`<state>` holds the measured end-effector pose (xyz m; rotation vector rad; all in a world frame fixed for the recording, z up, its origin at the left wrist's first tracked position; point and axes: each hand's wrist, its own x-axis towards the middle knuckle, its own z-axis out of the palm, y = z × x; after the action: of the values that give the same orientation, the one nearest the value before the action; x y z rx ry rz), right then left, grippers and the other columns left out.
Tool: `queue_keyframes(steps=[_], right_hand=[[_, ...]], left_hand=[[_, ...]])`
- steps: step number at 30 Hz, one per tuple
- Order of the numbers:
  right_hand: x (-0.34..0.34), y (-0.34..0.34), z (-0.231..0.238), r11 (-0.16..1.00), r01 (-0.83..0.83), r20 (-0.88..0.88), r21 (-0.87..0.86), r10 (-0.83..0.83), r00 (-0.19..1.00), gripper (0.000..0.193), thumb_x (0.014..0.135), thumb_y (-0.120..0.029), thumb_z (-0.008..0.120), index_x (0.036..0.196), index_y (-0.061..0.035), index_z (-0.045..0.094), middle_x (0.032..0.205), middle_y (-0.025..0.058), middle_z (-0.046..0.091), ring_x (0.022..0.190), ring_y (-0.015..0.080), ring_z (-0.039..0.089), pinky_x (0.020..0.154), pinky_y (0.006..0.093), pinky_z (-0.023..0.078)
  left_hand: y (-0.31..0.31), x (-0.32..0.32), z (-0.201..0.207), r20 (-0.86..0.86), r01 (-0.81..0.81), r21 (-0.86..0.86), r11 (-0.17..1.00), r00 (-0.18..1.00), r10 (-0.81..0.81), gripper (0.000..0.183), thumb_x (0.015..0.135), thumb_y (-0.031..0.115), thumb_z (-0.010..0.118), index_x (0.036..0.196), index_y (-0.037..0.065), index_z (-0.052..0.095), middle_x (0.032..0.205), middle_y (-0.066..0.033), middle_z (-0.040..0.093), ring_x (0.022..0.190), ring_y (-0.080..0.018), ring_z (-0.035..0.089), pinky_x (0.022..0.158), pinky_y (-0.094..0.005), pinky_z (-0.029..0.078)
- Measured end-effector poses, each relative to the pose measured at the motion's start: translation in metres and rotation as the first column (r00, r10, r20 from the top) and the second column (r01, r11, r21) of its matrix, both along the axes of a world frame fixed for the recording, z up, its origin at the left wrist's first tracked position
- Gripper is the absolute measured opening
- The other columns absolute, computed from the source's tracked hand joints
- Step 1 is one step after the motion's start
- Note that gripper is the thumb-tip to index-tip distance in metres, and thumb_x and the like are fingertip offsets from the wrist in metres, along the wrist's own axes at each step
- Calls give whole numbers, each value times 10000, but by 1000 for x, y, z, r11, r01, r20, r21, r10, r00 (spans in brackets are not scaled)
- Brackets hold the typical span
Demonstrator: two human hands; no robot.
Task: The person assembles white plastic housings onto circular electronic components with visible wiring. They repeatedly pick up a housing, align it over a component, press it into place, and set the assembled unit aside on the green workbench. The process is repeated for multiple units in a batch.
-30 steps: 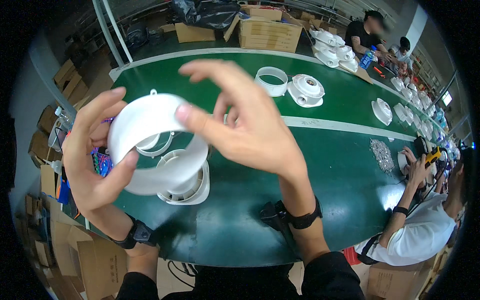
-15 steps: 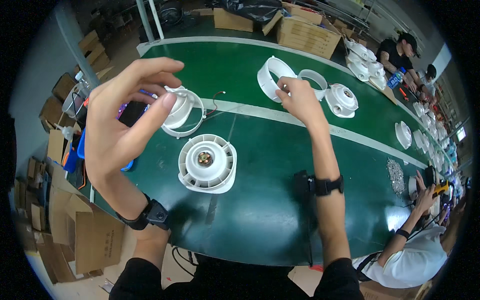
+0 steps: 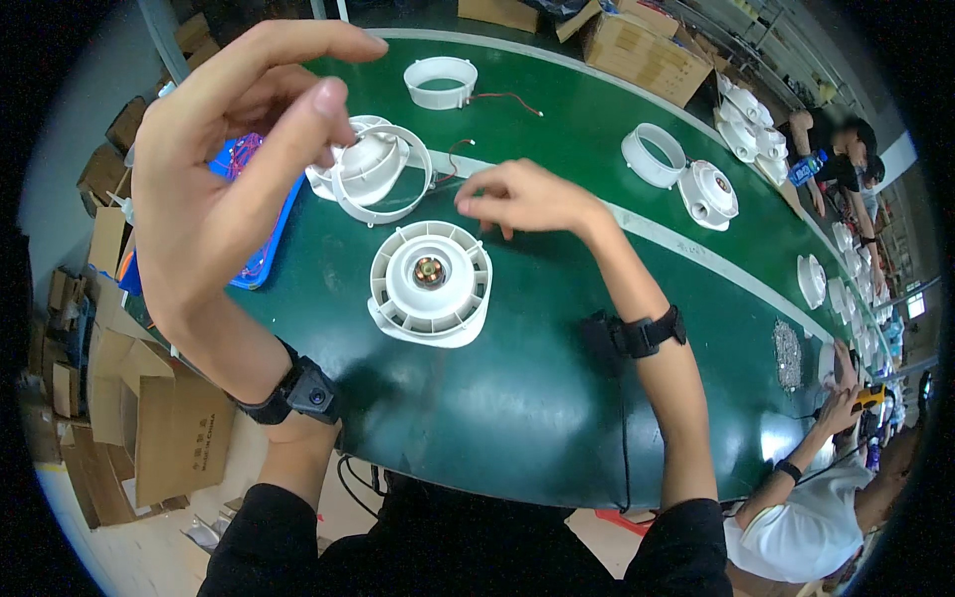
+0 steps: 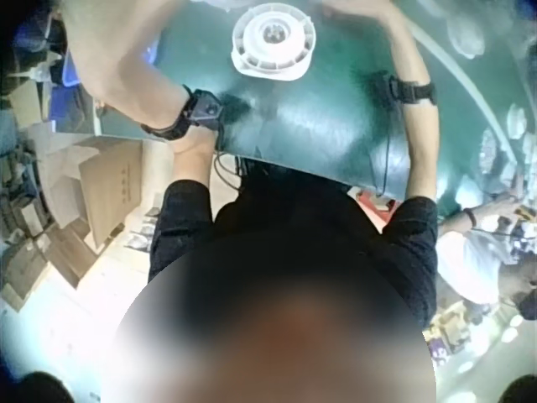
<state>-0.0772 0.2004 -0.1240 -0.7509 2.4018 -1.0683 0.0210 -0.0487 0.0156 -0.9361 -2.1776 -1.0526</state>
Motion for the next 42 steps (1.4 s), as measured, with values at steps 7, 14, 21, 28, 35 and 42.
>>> queue_keyframes(steps=[7, 14, 21, 28, 35, 42], right_hand=[[52, 9, -20, 986, 116, 305, -123, -74, 949, 400, 958, -161, 478, 1324, -3, 508, 631, 69, 624, 459, 102, 546, 405, 246, 429], [65, 52, -14, 946, 310, 349, -88, -262, 900, 421, 942, -122, 432, 1327, 36, 488, 639, 117, 645, 483, 141, 629, 383, 239, 476], [31, 109, -29, 751, 641, 336, -159, -569, 750, 501, 963, -190, 464, 1411, 25, 394, 723, 162, 677, 542, 177, 662, 479, 268, 565], [-43, 148, -57, 435, 841, 266, -322, -811, 522, 477, 975, -174, 445, 1390, 59, 402, 898, 211, 687, 733, 229, 708, 648, 297, 614], [-52, 79, -40, 702, 695, 47, -153, -698, 715, 445, 933, -182, 531, 1344, -12, 505, 1078, 129, 672, 941, 216, 670, 722, 322, 570], [-46, -51, -32, 904, 345, -101, -252, -379, 920, 612, 846, -410, 707, 1273, 12, 589, 921, 118, 694, 711, 154, 664, 632, 298, 540]], left_hand=[[-5, 5, 6, -61, 5, -25, 1000, 998, -6, 187, 915, 64, 575, 1047, 15, 699, 662, -26, 632, 603, -47, 560, 542, -192, 410], [-3, 1, 6, -85, 24, 32, 999, 996, -21, 186, 931, 5, 514, 1007, 3, 684, 609, 20, 545, 537, -21, 450, 496, -190, 332], [1, -12, -1, -162, -7, 243, 970, 986, 48, 199, 932, -58, 442, 890, -2, 628, 638, 30, 485, 536, -16, 397, 491, -183, 302], [-5, -14, 4, -391, 164, 375, 912, 920, -5, 220, 833, -115, 310, 689, -4, 434, 798, -132, 547, 612, -94, 476, 525, -205, 379], [-12, -23, 1, -436, 80, 333, 940, 896, 78, 174, 745, -130, 347, 639, -16, 425, 820, -129, 576, 616, -94, 468, 568, -208, 381], [-18, -39, -5, -359, -2, 433, 901, 917, 175, 163, 622, -163, 353, 649, -31, 446, 703, -73, 537, 616, -93, 458, 552, -223, 348]])
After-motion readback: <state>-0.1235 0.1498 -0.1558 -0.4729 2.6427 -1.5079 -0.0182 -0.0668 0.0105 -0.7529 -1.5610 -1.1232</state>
